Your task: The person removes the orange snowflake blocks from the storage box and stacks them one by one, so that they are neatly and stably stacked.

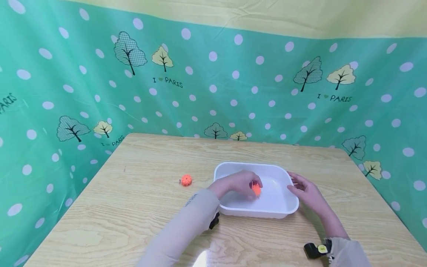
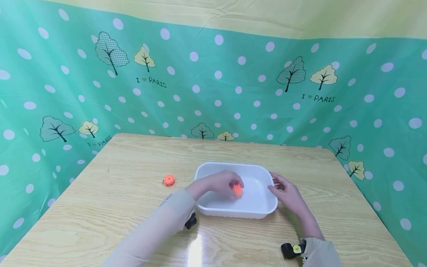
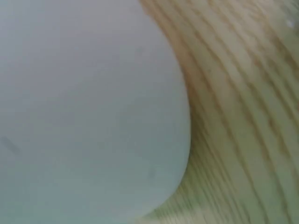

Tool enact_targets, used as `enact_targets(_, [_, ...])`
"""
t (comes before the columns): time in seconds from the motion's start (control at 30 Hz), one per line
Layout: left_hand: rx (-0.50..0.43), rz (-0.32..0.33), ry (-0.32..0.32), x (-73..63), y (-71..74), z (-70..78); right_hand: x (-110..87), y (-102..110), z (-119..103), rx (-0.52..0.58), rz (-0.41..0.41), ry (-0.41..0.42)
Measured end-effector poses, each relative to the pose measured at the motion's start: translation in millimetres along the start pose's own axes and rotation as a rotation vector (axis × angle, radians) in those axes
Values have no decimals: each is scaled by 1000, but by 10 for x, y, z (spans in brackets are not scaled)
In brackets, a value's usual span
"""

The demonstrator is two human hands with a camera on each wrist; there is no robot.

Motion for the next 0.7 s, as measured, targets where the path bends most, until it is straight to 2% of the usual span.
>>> enact_targets(0.4, [-11, 112, -88, -167, 230, 18, -6, -3, 22, 6, -1, -12])
enact_targets(0.7, [-10, 196, -59, -366, 363, -46, -11, 5, -6, -4, -2, -21])
Point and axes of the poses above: each hand's wrist, its own x-axis towards the middle knuckle, its own y-axis out of the back of the hand, z = x × y, the point moved 6 cm from there along x, towards the middle knuckle, and after that the axes turned 1 degree about -x, right-handed, at the moved point
